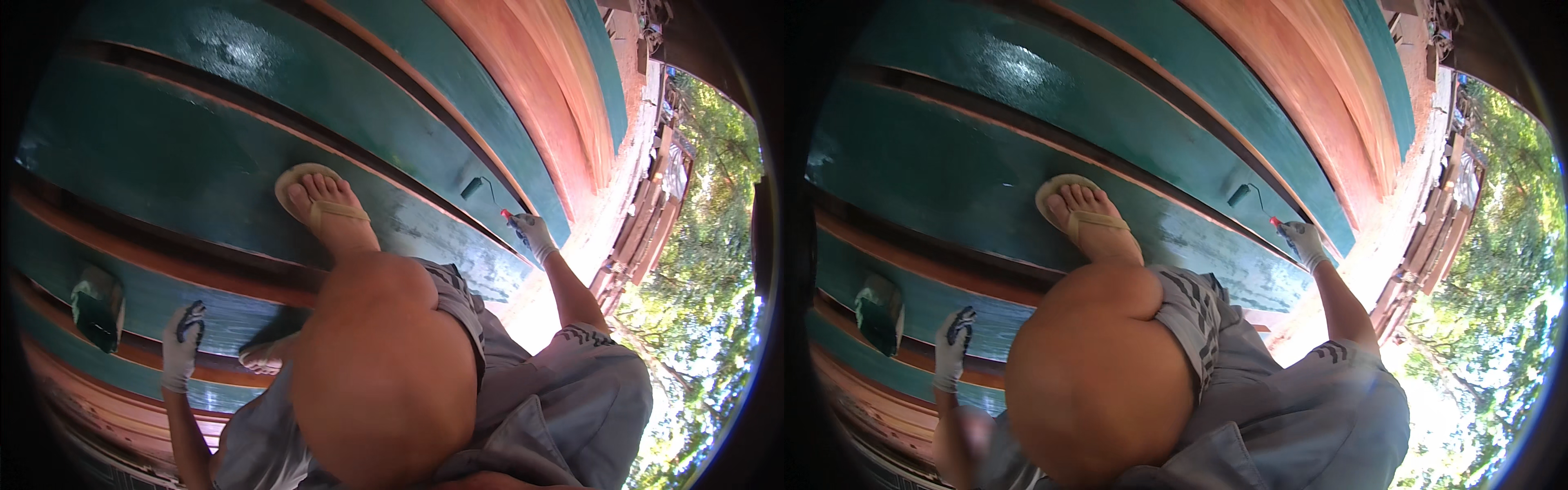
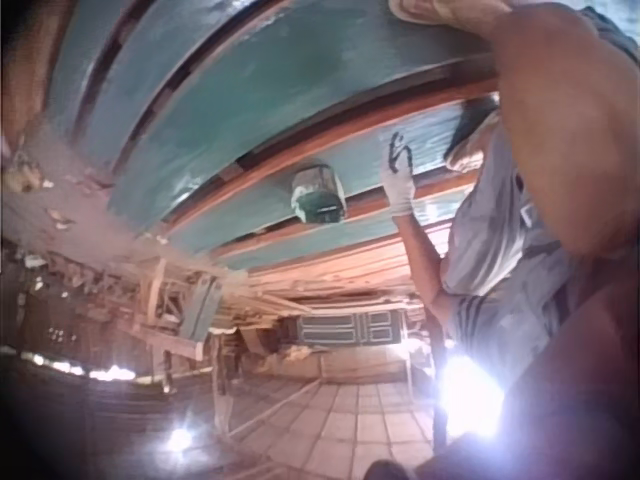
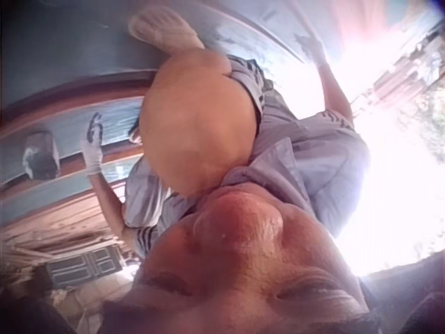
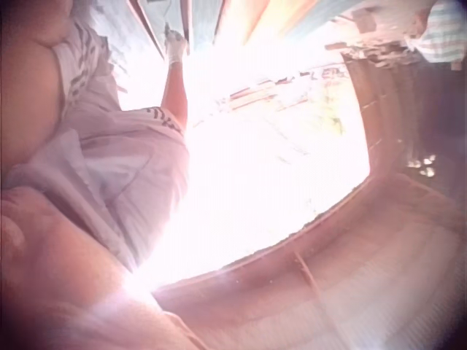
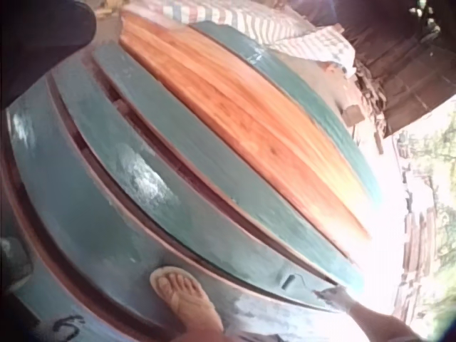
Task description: The person paints long wooden planks green using a small roller and a paint can. They repeatedly dip the roller into the paint and apply it along the length of the planks, moving between sections to ensure coverage.
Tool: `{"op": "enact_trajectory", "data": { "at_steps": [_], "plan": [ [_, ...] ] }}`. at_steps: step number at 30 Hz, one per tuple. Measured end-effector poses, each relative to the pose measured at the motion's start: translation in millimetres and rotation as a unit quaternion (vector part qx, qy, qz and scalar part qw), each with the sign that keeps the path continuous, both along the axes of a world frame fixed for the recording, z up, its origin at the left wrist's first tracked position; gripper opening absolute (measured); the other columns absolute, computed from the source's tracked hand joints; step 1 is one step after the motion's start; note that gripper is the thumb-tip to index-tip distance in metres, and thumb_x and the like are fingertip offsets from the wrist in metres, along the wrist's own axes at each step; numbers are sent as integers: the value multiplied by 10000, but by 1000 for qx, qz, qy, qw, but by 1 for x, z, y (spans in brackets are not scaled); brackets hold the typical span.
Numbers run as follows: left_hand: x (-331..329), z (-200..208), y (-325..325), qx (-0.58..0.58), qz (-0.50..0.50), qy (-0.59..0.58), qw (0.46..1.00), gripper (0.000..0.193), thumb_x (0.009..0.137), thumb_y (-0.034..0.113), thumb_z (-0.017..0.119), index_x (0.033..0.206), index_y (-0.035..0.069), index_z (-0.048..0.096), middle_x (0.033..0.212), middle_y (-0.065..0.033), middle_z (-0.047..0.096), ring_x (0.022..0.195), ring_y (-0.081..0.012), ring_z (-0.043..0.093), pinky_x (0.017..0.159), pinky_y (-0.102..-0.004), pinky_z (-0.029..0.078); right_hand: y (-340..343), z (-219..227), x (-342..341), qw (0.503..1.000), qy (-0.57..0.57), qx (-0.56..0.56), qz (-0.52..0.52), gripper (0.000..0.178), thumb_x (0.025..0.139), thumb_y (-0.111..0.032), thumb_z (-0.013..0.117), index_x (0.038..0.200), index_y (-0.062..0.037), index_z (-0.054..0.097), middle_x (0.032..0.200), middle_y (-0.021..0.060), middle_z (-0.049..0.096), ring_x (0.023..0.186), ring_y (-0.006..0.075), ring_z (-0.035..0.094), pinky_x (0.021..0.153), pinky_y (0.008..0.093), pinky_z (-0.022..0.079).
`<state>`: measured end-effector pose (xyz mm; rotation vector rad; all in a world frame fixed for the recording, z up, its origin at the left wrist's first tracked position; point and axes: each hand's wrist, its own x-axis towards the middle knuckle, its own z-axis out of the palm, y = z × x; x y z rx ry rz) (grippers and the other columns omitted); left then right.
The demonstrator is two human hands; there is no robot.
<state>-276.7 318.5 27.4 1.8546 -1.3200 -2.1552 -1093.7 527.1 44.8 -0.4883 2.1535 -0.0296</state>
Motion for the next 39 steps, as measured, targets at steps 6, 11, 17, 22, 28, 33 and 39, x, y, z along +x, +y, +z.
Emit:
{"op": "enact_trajectory", "data": {
  "at_steps": [6, 11, 17, 22, 28, 33, 39],
  "plan": [
    [1, 2, -7, -56, -58, -1, 997, 459, 998, 215, 728, 1368, -47, 656, 1279, -152, 738, 1180, -234, 700, 1057, -347, 517, -155, -12, 112, 986, -142, -86, -30, 254, 988, -287, 794, 939, -38, 779, 733, -78, 550, 614, 29, 420, 561, 257, 311],
    [-33, 45, -20, -158, -95, -33, 982, 539, 957, 334, 783, 1329, -40, 673, 1242, -172, 732, 1150, -293, 705, 1048, -377, 518, -247, -23, 169, 969, -206, -135, 30, 224, 1019, -264, 756, 1058, -43, 746, 740, -62, 567, 615, 22, 482, 524, 224, 334],
    [-35, 49, 24, -146, -44, 27, 988, 207, 867, 60, 708, 1060, -15, 720, 1155, -180, 741, 1061, -340, 724, 981, -415, 548, -334, 12, 229, 946, -255, -185, 78, 333, 1042, -298, 723, 1185, 2, 707, 794, -40, 589, 626, 24, 513, 526, 204, 376],
    [-29, 46, -3, -99, 12, 93, 991, 335, 901, -6, 661, 1233, -24, 697, 1262, -189, 733, 1178, -283, 713, 1040, -384, 544, -394, 59, 348, 902, -266, -230, 250, 400, 1103, -366, 622, 1270, -5, 662, 888, 4, 588, 725, 74, 548, 602, 247, 440],
    [-96, 25, -113, -126, 268, 422, 857, 522, 1147, 246, 500, 1580, -43, 469, 1546, -216, 583, 1400, -344, 604, 1238, -465, 430, -421, 84, 480, 846, -395, -167, 316, 278, 1123, -340, 595, 1142, -64, 618, 860, -76, 532, 672, 14, 455, 558, 216, 365],
    [-117, 25, -136, -293, 179, 454, 822, 496, 1164, 324, 467, 1515, -20, 540, 1427, -151, 640, 1300, -272, 646, 1196, -435, 472, -376, 113, 518, 804, -148, -317, 480, 444, 1074, -365, 679, 1352, -19, 687, 942, 7, 686, 810, 46, 638, 671, 226, 505],
    [-159, 78, -125, 41, 164, 633, 756, 510, 1135, 322, 564, 1480, -53, 566, 1336, -123, 699, 1235, -208, 695, 1123, -362, 531, -312, 216, 477, 912, -224, -190, 286, 401, 1082, -382, 676, 1280, -35, 684, 894, 5, 660, 739, 60, 623, 689, 253, 521]
  ]
}}
